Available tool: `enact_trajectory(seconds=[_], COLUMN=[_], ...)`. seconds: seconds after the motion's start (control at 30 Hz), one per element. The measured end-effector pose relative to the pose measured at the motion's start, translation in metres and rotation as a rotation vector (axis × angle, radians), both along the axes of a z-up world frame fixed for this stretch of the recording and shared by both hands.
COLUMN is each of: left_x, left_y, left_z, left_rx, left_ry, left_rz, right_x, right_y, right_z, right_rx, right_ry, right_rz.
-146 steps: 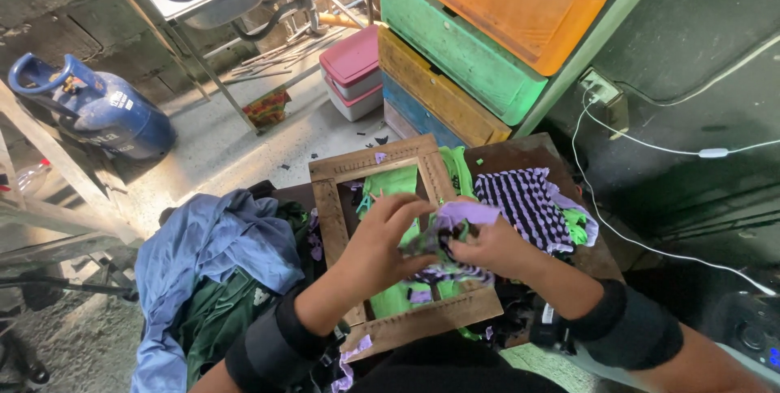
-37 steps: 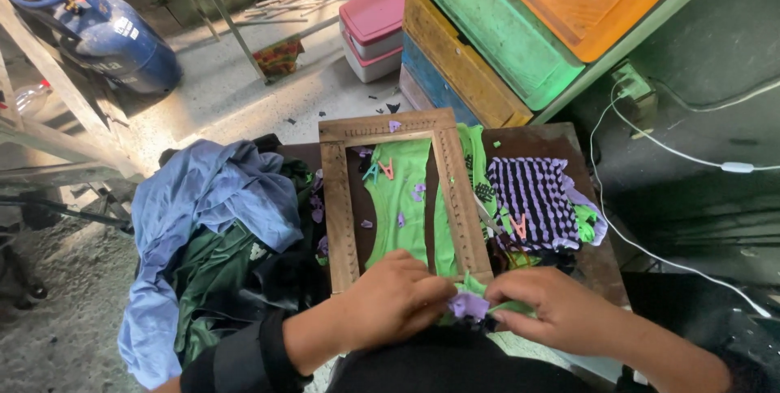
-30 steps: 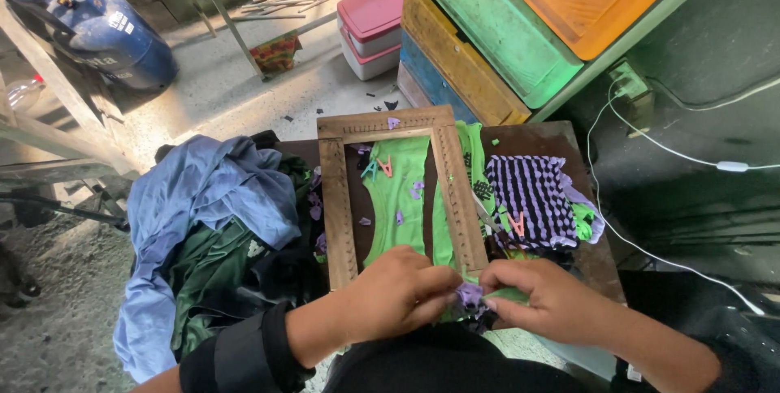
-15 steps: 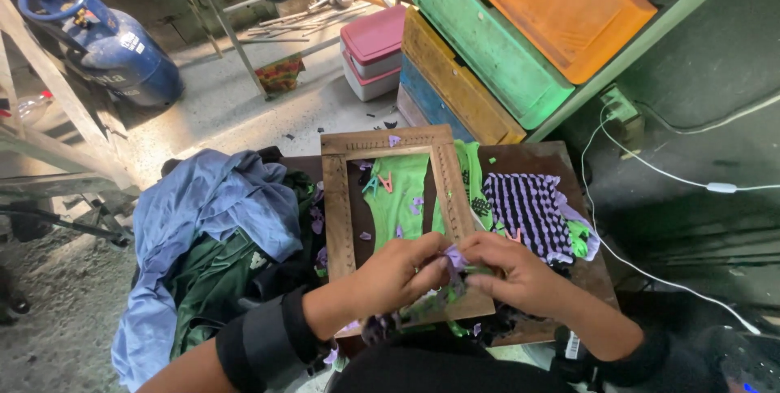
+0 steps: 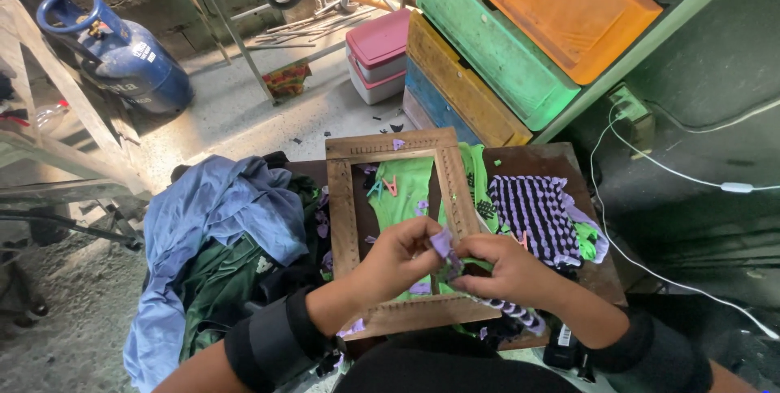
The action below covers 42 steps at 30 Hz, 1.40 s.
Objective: The person straightens a green fabric strip by hand, shaking it out and smoothing it with both hands.
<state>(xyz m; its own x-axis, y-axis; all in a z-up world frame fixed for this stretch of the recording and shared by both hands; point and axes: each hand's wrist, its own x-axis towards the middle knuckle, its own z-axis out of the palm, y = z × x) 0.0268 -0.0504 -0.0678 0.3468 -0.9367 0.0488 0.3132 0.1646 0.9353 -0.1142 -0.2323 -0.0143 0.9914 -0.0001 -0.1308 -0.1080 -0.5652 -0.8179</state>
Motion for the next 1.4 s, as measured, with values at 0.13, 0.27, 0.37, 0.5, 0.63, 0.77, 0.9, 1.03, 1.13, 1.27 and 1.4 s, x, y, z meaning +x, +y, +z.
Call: enact_trajectory(seconds=[0.13,0.27,0.37,0.5,0.63,0.77,0.9,1.03,1.13,1.27,1.4], left_x=[0.0,-0.004,-0.007,-0.007,-0.005,0.003,0.008,0.0,-0.007,-0.008,-0.002], left_y=[-0.011,-0.018,-0.012,-0.008,-0.008,-0.004,-0.001,-0.003,-0.003,0.007,0.009], left_z=[0.001,0.012,0.036,0.039,0.011,0.018,0.013,0.007,-0.013,-0.019,-0.027], left_rx=[-0.068,-0.027,0.062,0.165,0.124,0.1,-0.081,0.002,0.276,0.128,0.112], left_ry=[-0.106,-0.44,-0.531,-0.749,-0.694,-0.702,-0.816,-0.761,-0.431,-0.637,-0.783], left_rz=[0.042,0.153,0.126,0.081,0.039,-0.1,-0.149,-0.18,-0.217,-0.201,-0.125], right_x=[0.0,-0.004,-0.011,-0.014,-0.016,-0.02,-0.019,-0.012,-0.009,-0.02,-0.05], right_y=[-0.001,-0.006,-0.008,-0.004,-0.01,-0.013,-0.007,-0.002,-0.005,-0.044,-0.104], right_z=[-0.008,-0.034,-0.046,-0.047,-0.035,-0.03,-0.027,-0.017,-0.002,-0.023,-0.107], right_rx=[0.071,0.213,0.241,0.236,0.095,0.075,0.005,-0.025,0.039,0.004,-0.144], right_ry=[-0.017,-0.099,-0.173,-0.169,-0.413,-0.278,-0.273,-0.264,-0.268,-0.191,0.081], right_rz=[0.013,0.013,-0.055,-0.248,-0.27,-0.306,-0.222,-0.218,-0.148,-0.265,-0.433])
